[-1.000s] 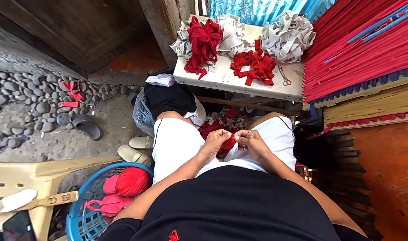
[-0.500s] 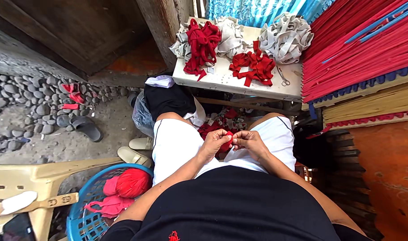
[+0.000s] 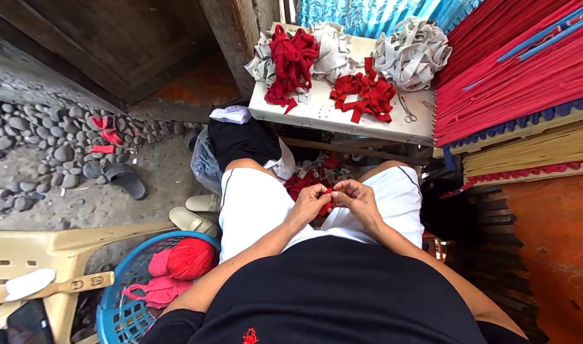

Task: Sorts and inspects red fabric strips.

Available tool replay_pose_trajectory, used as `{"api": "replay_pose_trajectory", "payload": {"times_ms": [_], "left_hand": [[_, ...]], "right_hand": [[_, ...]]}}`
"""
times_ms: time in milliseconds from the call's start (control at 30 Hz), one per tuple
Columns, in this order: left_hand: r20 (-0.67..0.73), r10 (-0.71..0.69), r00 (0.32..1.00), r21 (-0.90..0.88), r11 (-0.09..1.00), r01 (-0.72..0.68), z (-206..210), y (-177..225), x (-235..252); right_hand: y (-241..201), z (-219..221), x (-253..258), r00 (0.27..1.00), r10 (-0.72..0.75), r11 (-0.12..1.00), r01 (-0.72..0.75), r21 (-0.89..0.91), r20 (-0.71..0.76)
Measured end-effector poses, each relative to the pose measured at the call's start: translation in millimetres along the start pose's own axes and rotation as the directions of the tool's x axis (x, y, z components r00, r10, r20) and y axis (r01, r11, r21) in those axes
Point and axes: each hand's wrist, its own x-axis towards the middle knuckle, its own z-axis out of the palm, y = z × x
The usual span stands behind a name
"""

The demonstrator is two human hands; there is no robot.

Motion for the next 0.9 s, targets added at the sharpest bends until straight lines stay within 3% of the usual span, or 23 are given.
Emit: {"api": "replay_pose_trajectory", "payload": {"times_ms": [167,300,400,500,567,900], "left_hand": [[0.039,0.057,0.998,0.239,0.969,-0.064,0,-4,1],[0.1,0.053,0.994,0.278,0.957,-0.079,-2,-7,3],[0.182,-0.036,0.983,0.238,0.971,-0.009,-3,-10,2],[0.242,-0.129,0.962,0.056,0.991,0.119,-2,-3,-3],[0.277,-0.154,0.948,-0.052,0.983,0.175,-3,2,-5],[0.448,-0.181,0.875,-0.068,0.97,0.235,-6,6,-8]], "right_hand": [[-1,-1,2,0.999,-0.039,0.986,0.043,-0.16,0.03],[-10,-5,3,0.976,-0.201,0.889,0.219,-0.402,0.088],[-24,-9,9,0.974,-0.221,0.937,0.228,-0.264,0.055],[-47,-20,21,0.997,-0.082,0.995,0.083,0.047,-0.008],[-54,-32,27,0.999,-0.05,0.988,0.052,0.148,-0.02],[-52,-82,38,0.979,-0.146,0.982,0.161,0.098,-0.14]]}}
